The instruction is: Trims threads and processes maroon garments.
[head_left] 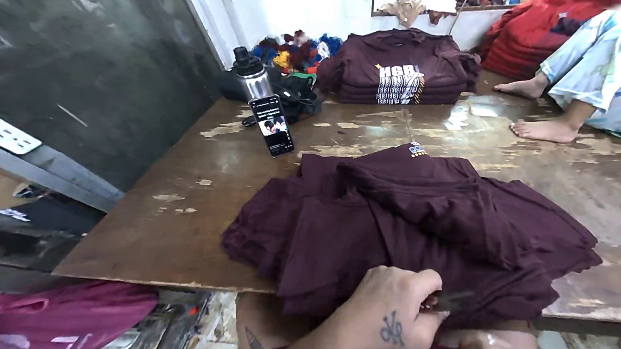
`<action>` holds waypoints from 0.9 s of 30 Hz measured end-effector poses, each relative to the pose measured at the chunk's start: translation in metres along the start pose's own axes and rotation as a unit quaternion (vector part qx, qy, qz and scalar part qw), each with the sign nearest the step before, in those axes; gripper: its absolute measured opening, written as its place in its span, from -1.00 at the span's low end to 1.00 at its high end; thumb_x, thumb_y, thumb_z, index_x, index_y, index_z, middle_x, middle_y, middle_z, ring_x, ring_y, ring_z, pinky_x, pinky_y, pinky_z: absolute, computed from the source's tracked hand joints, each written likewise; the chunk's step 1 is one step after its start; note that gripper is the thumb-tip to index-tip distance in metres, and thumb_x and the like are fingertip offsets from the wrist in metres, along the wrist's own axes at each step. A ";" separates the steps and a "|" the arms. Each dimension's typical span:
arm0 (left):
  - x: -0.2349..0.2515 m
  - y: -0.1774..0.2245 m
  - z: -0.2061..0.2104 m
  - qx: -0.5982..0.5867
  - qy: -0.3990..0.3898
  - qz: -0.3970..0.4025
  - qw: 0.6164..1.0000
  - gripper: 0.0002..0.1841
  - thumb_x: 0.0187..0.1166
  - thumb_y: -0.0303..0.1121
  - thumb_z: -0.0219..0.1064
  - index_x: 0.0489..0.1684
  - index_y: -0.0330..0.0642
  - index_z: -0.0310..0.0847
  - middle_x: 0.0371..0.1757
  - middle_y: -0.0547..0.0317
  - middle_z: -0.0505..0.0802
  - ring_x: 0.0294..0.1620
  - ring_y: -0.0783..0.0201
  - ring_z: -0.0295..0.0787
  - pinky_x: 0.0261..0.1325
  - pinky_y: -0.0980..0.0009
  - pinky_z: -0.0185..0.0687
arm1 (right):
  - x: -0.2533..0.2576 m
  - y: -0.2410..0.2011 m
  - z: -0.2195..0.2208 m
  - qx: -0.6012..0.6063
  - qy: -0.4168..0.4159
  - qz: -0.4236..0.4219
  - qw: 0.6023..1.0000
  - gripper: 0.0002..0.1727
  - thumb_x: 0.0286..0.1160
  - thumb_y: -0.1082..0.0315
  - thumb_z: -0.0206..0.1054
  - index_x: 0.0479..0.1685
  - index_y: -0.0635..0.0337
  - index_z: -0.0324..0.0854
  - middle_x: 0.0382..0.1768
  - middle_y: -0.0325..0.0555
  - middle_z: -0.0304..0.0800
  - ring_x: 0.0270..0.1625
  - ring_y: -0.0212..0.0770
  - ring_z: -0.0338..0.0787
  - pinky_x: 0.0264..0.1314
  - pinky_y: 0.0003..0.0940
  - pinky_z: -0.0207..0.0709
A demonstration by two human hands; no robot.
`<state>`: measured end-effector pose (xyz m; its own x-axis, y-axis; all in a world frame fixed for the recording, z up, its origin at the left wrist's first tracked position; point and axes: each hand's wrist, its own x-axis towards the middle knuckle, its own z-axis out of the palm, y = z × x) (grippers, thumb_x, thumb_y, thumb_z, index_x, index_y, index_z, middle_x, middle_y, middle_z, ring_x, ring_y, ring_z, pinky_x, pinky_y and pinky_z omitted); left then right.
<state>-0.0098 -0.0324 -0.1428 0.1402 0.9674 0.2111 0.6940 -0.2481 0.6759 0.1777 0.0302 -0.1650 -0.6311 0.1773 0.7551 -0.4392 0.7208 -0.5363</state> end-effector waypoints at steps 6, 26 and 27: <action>-0.010 0.000 0.016 0.066 0.028 0.006 0.997 -0.81 0.46 -0.19 0.46 -0.27 -0.10 0.70 -0.58 0.23 0.75 -0.58 0.26 0.75 -0.61 0.22 0.57 | 0.009 0.005 -0.016 -0.102 0.068 -0.035 0.992 -0.59 0.82 0.15 0.13 -0.47 0.19 0.45 -0.31 -0.09 0.61 0.04 -0.36 0.72 0.34 -0.56 0.50; -0.013 -0.018 0.030 -0.514 0.150 0.019 0.845 -0.90 0.57 -0.35 0.42 -0.30 -0.01 0.60 -0.53 0.47 0.68 -0.66 0.74 0.51 -0.61 0.77 0.47 | -0.018 0.027 -0.032 -0.144 -0.029 0.141 0.979 -0.56 0.79 -0.11 0.09 -0.15 0.11 0.51 -0.29 -0.19 0.69 -0.07 -0.49 0.74 0.11 -0.59 0.62; -0.012 -0.018 0.029 -0.509 0.149 0.020 0.847 -0.90 0.58 -0.34 0.41 -0.30 -0.01 0.60 -0.54 0.48 0.67 -0.66 0.74 0.51 -0.61 0.77 0.47 | -0.015 0.026 -0.025 -0.183 -0.017 0.146 0.972 -0.50 0.73 -0.18 0.13 -0.08 0.14 0.56 -0.39 -0.14 0.66 -0.24 -0.42 0.70 -0.06 -0.57 0.60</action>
<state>-0.0031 -0.0377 -0.1781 -0.1408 0.9389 0.3141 -0.2974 -0.3428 0.8911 0.1918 0.0628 -0.1805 -0.7188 0.3923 0.5739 0.0152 0.8343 -0.5511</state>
